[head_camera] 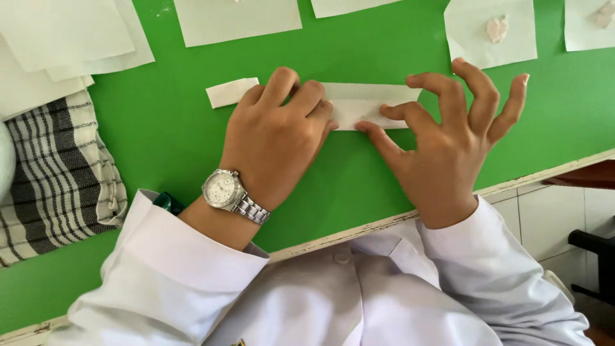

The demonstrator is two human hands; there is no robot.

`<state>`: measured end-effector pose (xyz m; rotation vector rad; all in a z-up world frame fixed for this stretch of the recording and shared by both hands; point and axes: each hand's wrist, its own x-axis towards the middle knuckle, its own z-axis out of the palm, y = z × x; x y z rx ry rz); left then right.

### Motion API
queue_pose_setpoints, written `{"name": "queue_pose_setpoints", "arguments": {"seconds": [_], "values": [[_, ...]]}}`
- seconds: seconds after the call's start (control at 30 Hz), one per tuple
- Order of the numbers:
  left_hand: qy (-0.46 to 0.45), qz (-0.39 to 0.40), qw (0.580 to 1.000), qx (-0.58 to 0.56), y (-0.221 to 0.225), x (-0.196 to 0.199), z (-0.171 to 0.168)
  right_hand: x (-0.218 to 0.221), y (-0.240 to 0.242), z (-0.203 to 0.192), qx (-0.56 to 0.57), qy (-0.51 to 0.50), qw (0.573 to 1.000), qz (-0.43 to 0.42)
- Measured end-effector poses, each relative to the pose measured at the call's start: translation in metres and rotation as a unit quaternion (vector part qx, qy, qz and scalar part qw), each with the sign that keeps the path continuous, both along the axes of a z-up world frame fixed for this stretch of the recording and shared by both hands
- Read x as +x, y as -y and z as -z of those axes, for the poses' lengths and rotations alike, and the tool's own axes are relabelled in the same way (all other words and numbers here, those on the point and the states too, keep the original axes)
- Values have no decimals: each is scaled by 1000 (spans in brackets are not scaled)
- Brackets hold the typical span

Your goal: The person folds a small square of white paper over a pile of pink powder to create a sealed rectangular pharmaceutical packet on a green counter.

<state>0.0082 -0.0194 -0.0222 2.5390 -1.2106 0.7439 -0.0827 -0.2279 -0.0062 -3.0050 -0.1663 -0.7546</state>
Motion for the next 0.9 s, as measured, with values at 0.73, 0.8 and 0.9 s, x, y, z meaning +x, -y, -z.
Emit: {"name": "queue_pose_setpoints", "arguments": {"seconds": [0.73, 0.8, 0.9], "values": [[-64, 5, 998, -3, -10, 0, -5, -10, 27, -24, 198, -154, 965, 81], [-71, 4, 997, 5, -10, 0, -6, -10, 26, -27, 212, -169, 958, 89], [-83, 0, 997, 6, -10, 0, -7, -11, 25, -27, 194, -157, 964, 89]]}}
